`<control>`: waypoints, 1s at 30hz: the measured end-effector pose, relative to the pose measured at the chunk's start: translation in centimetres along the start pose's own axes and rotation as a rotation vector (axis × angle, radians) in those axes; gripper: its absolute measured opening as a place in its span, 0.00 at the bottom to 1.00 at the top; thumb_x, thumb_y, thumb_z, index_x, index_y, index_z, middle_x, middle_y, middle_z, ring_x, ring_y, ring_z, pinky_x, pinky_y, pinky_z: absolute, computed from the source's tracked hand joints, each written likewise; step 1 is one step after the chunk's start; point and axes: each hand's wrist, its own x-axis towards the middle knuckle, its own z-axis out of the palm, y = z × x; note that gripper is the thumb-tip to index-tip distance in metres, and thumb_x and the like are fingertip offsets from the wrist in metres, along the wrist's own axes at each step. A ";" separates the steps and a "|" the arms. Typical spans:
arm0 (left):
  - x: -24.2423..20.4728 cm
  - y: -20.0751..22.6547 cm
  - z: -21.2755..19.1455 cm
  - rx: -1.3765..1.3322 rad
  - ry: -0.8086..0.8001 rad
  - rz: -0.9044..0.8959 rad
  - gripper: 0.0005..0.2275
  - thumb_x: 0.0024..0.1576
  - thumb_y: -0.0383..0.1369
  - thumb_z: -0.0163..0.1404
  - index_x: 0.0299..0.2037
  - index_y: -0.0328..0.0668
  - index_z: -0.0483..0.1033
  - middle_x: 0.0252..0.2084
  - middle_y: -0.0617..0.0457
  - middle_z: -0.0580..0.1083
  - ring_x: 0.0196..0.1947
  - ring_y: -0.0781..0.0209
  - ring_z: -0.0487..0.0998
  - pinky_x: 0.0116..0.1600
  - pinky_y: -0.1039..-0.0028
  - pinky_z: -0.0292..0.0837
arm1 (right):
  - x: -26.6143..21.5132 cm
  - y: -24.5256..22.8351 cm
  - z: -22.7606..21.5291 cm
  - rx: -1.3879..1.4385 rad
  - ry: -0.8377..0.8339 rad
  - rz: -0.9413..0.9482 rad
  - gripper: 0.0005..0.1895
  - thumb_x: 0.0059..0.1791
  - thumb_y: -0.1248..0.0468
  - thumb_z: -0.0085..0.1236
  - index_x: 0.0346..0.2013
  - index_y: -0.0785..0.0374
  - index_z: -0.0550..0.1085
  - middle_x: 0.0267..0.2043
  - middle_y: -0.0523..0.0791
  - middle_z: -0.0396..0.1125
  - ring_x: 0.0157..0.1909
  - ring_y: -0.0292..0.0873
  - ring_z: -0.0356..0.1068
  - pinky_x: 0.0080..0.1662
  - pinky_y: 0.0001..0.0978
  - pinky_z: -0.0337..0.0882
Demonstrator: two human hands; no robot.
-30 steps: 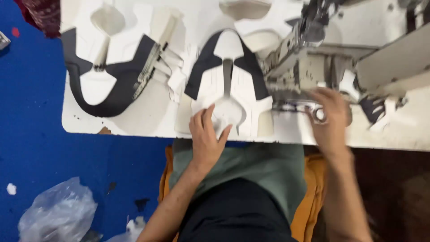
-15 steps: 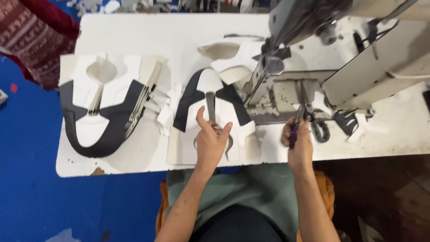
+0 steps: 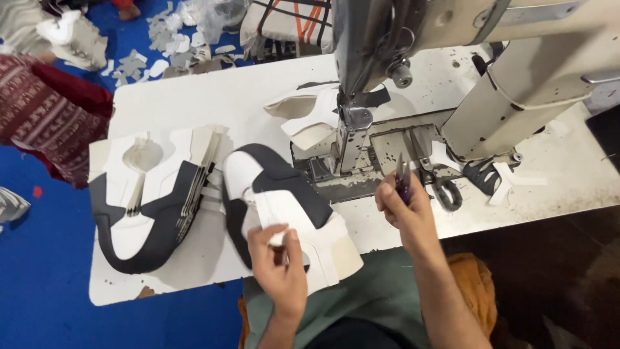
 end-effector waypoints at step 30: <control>13.1 0.4 12.3 0.118 -0.275 0.070 0.21 0.59 0.19 0.51 0.64 0.36 0.68 0.59 0.43 0.69 0.29 0.70 0.70 0.30 0.81 0.67 | 8.8 0.5 -3.9 -0.286 0.247 -0.031 0.10 0.51 0.67 0.60 0.47 0.63 0.74 0.36 0.40 0.69 0.25 0.27 0.59 0.25 0.20 0.57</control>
